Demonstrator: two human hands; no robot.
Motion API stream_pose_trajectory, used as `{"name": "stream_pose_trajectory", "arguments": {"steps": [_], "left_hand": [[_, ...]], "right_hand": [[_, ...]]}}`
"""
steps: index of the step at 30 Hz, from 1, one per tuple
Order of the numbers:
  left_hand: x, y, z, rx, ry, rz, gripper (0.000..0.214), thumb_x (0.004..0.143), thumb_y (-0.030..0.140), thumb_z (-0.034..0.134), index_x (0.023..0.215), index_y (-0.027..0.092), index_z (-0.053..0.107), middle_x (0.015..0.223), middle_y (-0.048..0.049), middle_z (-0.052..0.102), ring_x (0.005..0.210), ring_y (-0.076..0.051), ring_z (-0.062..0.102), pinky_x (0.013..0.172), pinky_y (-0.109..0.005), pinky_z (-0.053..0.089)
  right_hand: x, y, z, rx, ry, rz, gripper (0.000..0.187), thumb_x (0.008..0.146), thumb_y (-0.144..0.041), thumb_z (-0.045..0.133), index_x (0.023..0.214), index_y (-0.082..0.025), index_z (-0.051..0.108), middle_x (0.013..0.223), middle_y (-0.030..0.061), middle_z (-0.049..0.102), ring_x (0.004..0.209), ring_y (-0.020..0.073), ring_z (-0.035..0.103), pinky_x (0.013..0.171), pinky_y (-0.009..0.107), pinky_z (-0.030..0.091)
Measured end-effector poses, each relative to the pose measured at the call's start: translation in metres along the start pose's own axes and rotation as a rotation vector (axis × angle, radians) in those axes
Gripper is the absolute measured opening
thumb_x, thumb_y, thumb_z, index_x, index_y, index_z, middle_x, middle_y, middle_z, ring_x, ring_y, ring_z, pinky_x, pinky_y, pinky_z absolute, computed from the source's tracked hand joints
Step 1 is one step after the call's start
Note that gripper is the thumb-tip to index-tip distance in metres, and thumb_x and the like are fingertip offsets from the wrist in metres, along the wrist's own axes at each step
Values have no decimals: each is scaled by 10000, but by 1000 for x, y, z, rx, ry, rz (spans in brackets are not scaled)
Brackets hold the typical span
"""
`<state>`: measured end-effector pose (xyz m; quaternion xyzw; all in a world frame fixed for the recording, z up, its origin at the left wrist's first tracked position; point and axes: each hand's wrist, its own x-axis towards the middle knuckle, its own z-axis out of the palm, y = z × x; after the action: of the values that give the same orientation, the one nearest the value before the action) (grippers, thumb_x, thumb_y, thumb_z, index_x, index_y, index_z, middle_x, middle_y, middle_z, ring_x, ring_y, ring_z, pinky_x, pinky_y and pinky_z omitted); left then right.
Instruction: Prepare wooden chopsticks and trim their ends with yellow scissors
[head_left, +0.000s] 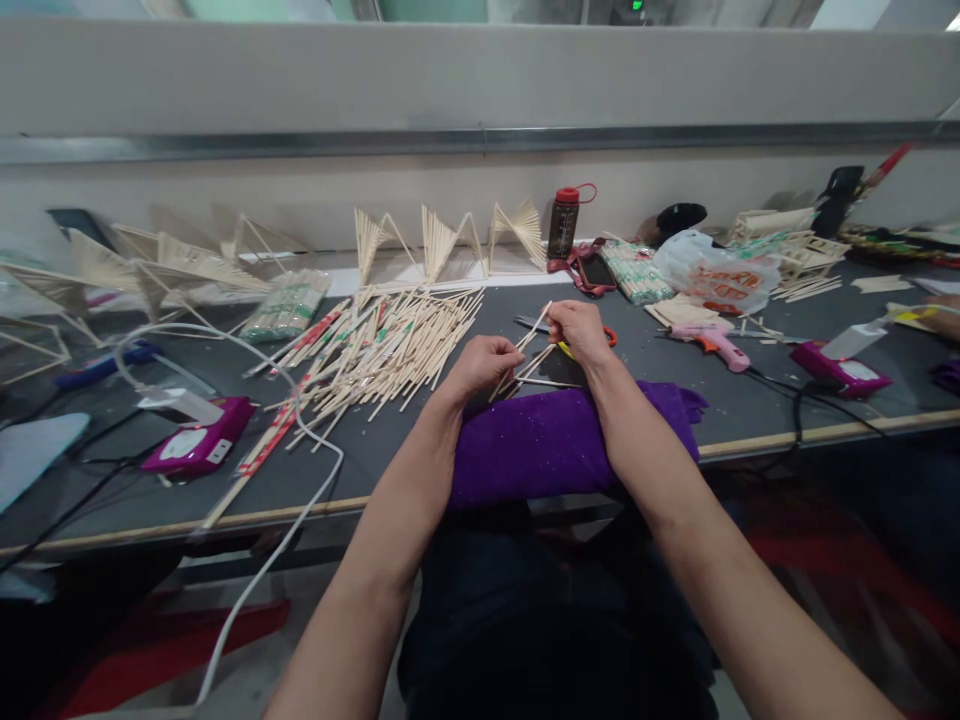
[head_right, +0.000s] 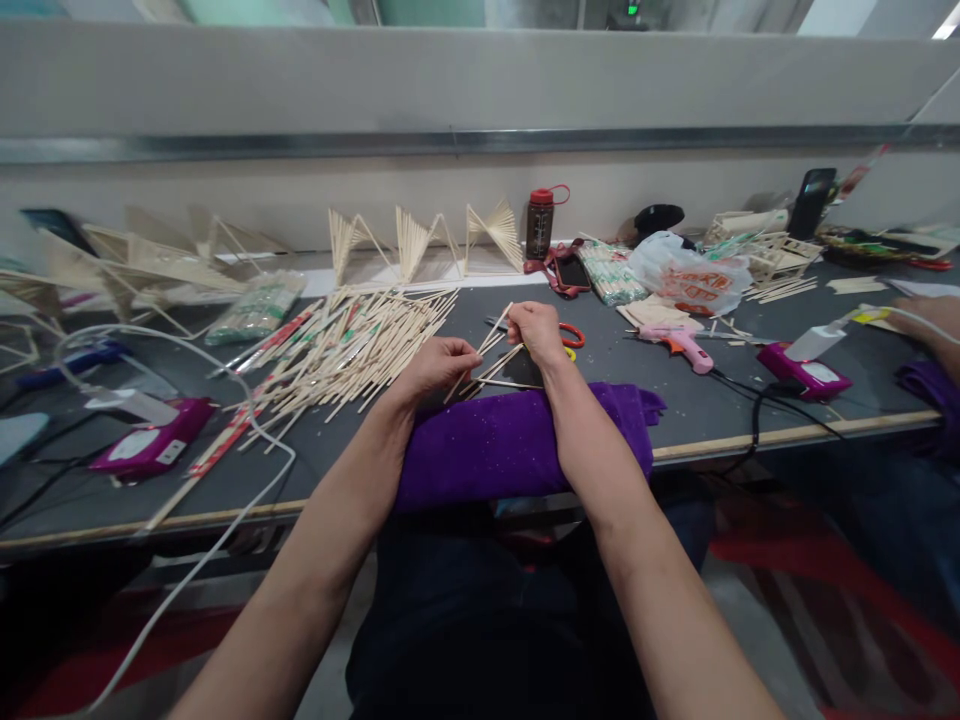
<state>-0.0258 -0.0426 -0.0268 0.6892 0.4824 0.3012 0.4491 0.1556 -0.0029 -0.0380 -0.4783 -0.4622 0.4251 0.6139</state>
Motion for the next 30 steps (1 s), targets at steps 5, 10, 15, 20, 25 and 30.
{"name": "stream_pose_trajectory", "arguments": {"steps": [5, 10, 15, 20, 25, 30], "left_hand": [[0, 1, 1, -85, -31, -18, 180, 692, 308, 618, 643, 141, 572, 443, 30, 497, 313, -40, 326, 359, -195, 191], [0, 4, -3, -204, -81, -62, 181, 689, 293, 646, 645, 141, 558, 459, 32, 510, 296, -21, 293, 338, -187, 170], [-1, 6, -8, -409, -149, -133, 196, 673, 301, 673, 693, 141, 562, 462, 45, 507, 291, -8, 249, 324, -176, 128], [-2, 7, -15, -547, -261, -76, 230, 678, 331, 659, 753, 124, 591, 406, 65, 427, 291, -5, 216, 324, -173, 90], [-3, 6, -26, -710, -246, -26, 218, 682, 332, 640, 777, 153, 561, 414, 88, 366, 295, -3, 174, 320, -169, 67], [-2, 7, -21, -629, -215, -57, 225, 701, 329, 648, 798, 139, 576, 453, 67, 445, 304, 0, 214, 319, -166, 121]], "right_hand": [[1, 4, 0, -99, 33, -49, 116, 640, -229, 536, 547, -162, 554, 418, -52, 481, 344, 70, 442, 360, 184, 378], [2, 5, -1, -232, 70, -153, 159, 666, -234, 506, 523, -174, 538, 395, -53, 465, 346, 77, 434, 368, 187, 331], [0, 1, 1, -235, 88, -222, 170, 689, -250, 495, 540, -179, 538, 415, -55, 471, 364, 84, 447, 376, 194, 320], [-1, -3, 1, -145, 84, -202, 110, 664, -216, 503, 615, -170, 589, 460, -58, 494, 365, 77, 449, 363, 192, 333], [2, -7, -6, 66, 87, -81, 109, 629, -167, 524, 685, -148, 615, 527, -47, 526, 397, 56, 444, 387, 182, 386], [4, -12, -11, 330, -89, 221, 113, 669, -172, 517, 728, -127, 603, 540, -30, 536, 418, 51, 447, 394, 172, 417]]}}
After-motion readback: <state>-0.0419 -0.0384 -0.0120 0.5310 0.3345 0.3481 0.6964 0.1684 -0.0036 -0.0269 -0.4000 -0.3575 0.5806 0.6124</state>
